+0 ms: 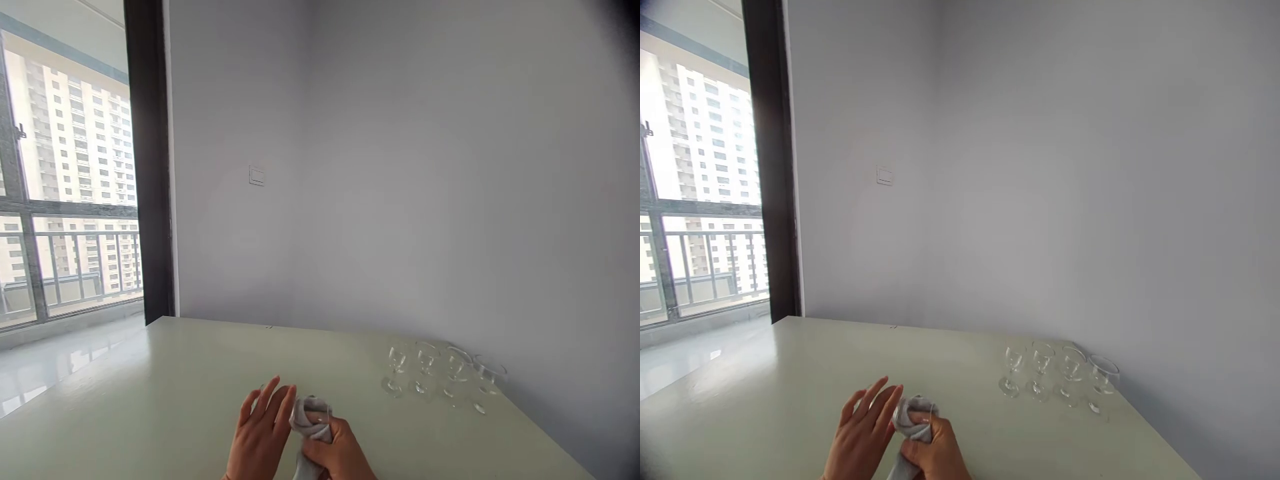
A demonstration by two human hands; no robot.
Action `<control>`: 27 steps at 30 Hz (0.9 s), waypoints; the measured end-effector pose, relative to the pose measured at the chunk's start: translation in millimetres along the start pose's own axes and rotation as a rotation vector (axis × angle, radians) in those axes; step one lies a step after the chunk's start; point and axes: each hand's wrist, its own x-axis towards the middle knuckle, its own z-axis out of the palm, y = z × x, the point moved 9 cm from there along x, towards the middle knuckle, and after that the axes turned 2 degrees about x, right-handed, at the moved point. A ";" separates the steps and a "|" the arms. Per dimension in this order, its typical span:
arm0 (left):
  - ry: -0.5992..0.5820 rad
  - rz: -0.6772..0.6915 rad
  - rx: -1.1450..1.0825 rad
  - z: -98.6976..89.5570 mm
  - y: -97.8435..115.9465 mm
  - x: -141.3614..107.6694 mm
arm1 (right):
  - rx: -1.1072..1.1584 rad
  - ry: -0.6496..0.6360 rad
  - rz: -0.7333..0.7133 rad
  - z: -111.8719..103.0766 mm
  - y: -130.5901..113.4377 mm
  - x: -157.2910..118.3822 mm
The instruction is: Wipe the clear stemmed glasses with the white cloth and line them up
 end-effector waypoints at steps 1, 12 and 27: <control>-0.005 0.028 -0.023 -1.8 -1.1 2.2 | 0.081 -0.013 0.040 -0.4 -1.7 -0.9; -1.069 -0.373 -0.928 74.2 7.5 -42.0 | -0.517 -0.292 -0.106 -22.9 -79.4 -39.9; -0.874 -0.312 -0.626 49.9 -10.0 -15.6 | -0.377 -0.218 -0.048 -14.8 -68.6 -27.0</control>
